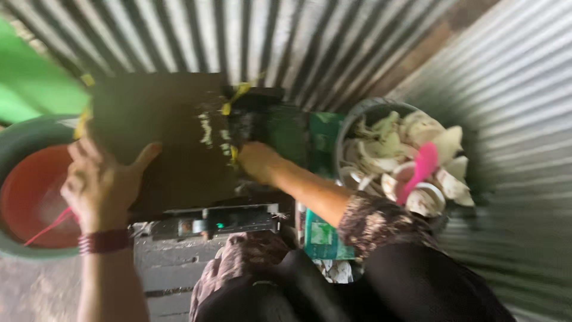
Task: The person grates coconut pieces using a manual grater. They repeatedly pick up coconut chunks from a metal bowl, press them against the grater, and return the spent shells to the bowl. The grated coconut falls into a basin below.
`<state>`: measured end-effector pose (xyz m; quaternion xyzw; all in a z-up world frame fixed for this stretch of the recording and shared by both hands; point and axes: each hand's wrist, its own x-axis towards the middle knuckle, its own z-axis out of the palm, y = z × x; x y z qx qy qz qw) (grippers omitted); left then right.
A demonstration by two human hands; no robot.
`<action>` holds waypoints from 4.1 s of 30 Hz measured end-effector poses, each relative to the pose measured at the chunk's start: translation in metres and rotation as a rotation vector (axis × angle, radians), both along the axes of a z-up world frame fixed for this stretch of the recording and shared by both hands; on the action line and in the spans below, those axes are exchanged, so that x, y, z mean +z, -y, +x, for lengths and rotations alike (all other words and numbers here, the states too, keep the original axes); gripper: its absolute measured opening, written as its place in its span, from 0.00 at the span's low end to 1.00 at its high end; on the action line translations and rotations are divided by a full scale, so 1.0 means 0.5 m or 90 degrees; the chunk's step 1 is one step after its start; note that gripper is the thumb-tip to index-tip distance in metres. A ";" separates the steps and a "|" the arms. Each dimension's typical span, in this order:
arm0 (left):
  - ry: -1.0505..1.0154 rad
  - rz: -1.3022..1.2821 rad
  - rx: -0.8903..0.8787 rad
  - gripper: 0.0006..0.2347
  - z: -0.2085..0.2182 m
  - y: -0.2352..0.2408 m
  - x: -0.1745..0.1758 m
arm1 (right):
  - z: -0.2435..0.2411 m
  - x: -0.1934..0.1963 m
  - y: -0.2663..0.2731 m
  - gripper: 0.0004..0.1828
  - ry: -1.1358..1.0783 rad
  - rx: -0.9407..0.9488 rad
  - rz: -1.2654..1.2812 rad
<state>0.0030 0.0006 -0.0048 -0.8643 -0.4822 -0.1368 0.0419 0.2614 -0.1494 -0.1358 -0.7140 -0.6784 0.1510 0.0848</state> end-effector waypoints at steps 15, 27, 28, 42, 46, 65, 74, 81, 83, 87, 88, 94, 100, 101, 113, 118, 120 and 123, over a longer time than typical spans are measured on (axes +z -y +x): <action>0.014 0.012 -0.025 0.49 -0.018 -0.009 -0.025 | 0.237 0.079 0.381 0.21 0.115 -0.601 0.234; 0.076 -0.057 -0.015 0.49 -0.006 0.009 0.012 | 0.351 0.134 0.580 0.28 -0.776 -0.635 0.512; 0.080 -0.071 -0.010 0.48 -0.005 0.011 0.013 | 0.333 0.163 0.584 0.28 -0.869 -0.554 0.579; 0.139 -0.100 -0.024 0.48 -0.006 0.014 0.038 | 0.056 0.185 0.029 0.34 -0.143 -0.119 0.165; 0.135 -0.081 -0.032 0.48 -0.010 0.013 0.031 | 0.043 0.171 0.012 0.16 0.145 -0.138 -0.049; 0.122 -0.081 -0.018 0.49 -0.008 0.004 0.021 | 0.021 0.135 -0.002 0.22 0.272 -0.034 0.167; 0.120 -0.078 -0.020 0.50 -0.011 0.000 0.019 | -0.009 0.158 0.019 0.31 0.173 -0.057 -0.064; 0.130 -0.055 -0.030 0.50 -0.008 -0.004 0.007 | -0.029 0.153 0.018 0.34 0.230 -0.014 -0.030; 0.128 -0.057 -0.023 0.51 -0.009 -0.006 0.007 | -0.033 0.141 0.018 0.35 0.219 -0.026 -0.040; 0.131 -0.068 -0.030 0.51 -0.013 -0.004 0.006 | -0.033 0.121 0.018 0.38 0.244 -0.038 -0.016; 0.127 -0.066 -0.031 0.50 -0.014 -0.003 0.006 | -0.030 0.120 0.017 0.40 0.246 -0.041 0.004; 0.129 -0.054 -0.029 0.50 -0.014 -0.002 0.007 | 0.018 0.151 0.020 0.27 0.160 -0.072 -0.146; 0.131 -0.051 -0.028 0.50 -0.015 -0.002 0.008 | -0.014 0.152 0.020 0.32 0.142 -0.072 -0.049; 0.131 -0.037 -0.030 0.50 -0.012 -0.002 0.009 | -0.016 0.152 0.021 0.30 0.159 -0.056 -0.058; 0.139 -0.043 -0.016 0.50 -0.010 -0.002 0.006 | -0.023 0.088 0.021 0.30 0.069 -0.136 -0.032; 0.142 -0.031 -0.027 0.50 -0.012 -0.002 0.002 | -0.027 0.083 0.023 0.25 0.106 -0.078 -0.005; 0.134 -0.033 -0.029 0.50 -0.014 0.000 -0.001 | -0.024 0.086 0.027 0.21 0.133 -0.057 -0.005; 0.125 -0.024 -0.035 0.51 -0.014 -0.005 0.002 | -0.010 0.098 0.024 0.27 0.090 -0.073 -0.022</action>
